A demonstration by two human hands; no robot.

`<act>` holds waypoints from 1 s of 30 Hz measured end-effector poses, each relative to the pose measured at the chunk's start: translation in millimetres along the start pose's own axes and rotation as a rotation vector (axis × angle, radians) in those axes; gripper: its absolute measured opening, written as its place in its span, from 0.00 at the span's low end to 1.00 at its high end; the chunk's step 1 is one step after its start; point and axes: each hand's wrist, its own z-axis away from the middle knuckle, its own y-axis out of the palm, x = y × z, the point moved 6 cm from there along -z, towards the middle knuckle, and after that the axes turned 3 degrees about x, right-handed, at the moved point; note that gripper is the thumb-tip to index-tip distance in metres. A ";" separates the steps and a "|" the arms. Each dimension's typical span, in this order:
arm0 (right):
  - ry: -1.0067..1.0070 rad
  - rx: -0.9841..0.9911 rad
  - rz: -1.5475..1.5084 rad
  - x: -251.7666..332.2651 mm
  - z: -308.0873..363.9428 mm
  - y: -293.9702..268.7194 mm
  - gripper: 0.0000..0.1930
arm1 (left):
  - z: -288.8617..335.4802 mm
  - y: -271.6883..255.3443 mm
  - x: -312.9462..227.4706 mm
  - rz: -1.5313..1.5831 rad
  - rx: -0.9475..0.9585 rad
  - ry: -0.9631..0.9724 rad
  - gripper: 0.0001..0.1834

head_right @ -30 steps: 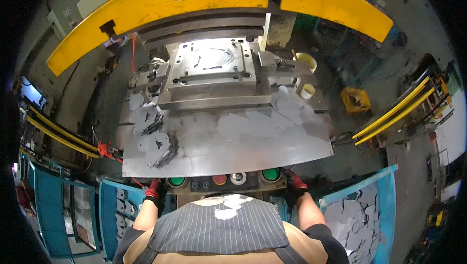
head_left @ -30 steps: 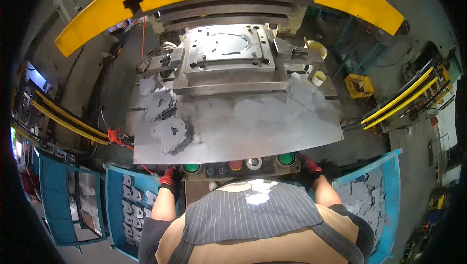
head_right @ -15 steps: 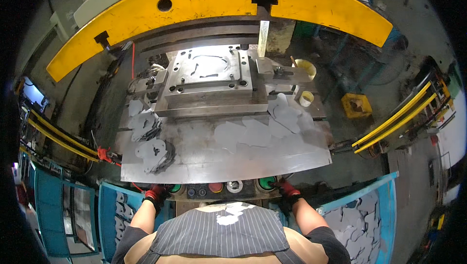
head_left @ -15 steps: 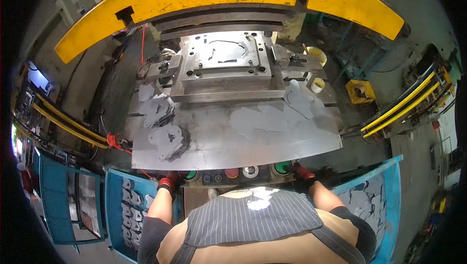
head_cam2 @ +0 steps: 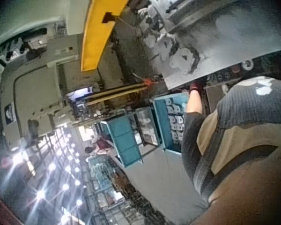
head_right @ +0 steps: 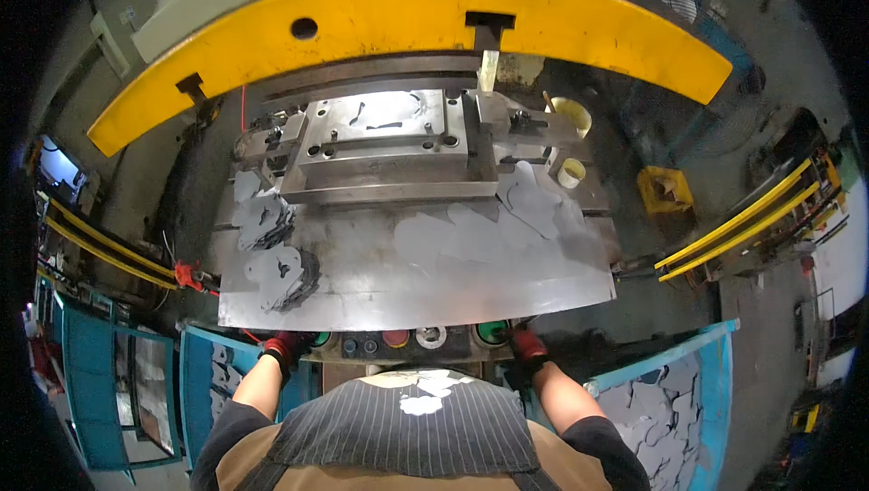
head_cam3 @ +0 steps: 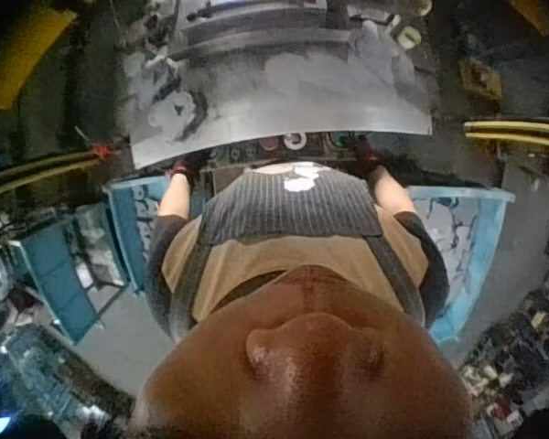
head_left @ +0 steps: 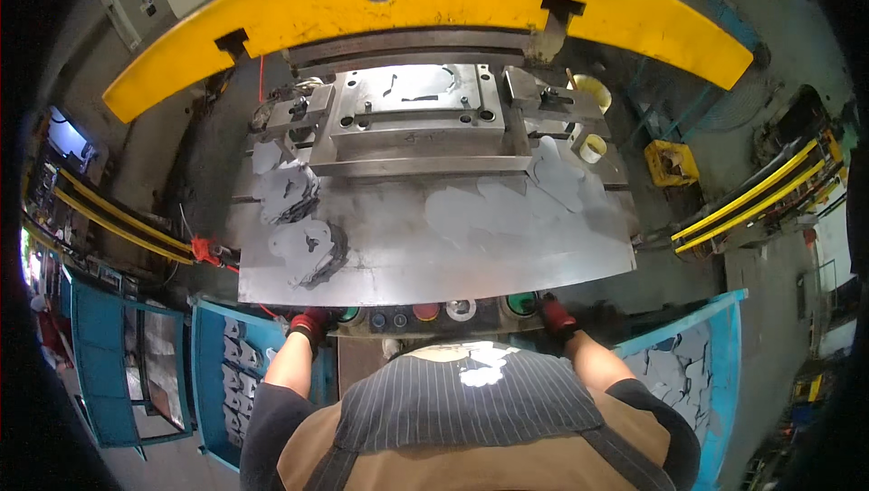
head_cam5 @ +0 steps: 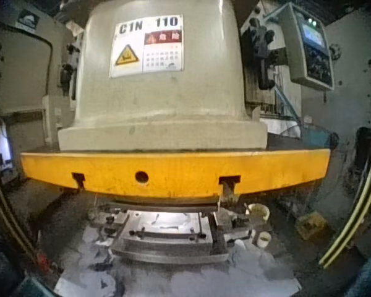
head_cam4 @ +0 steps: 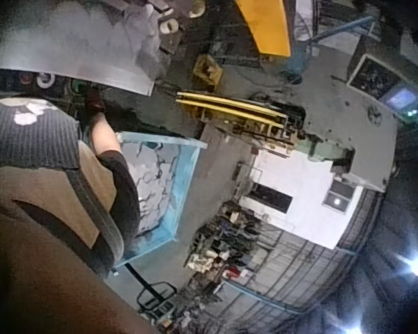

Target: Operating a hydraulic stamping press to process metal sheets into specific components.

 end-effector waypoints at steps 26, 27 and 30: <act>-0.310 -0.232 0.074 249.7 19.5 -24.7 0.24 | 165.9 -14.8 28.7 0.724 -0.916 0.381 0.16; -0.405 -0.218 0.082 275.2 -4.5 -9.8 0.26 | 176.9 -18.3 23.0 0.716 -0.970 0.422 0.16; -0.480 -0.426 0.657 344.3 -65.1 27.4 0.38 | 186.8 -48.1 22.9 0.640 -1.026 0.404 0.18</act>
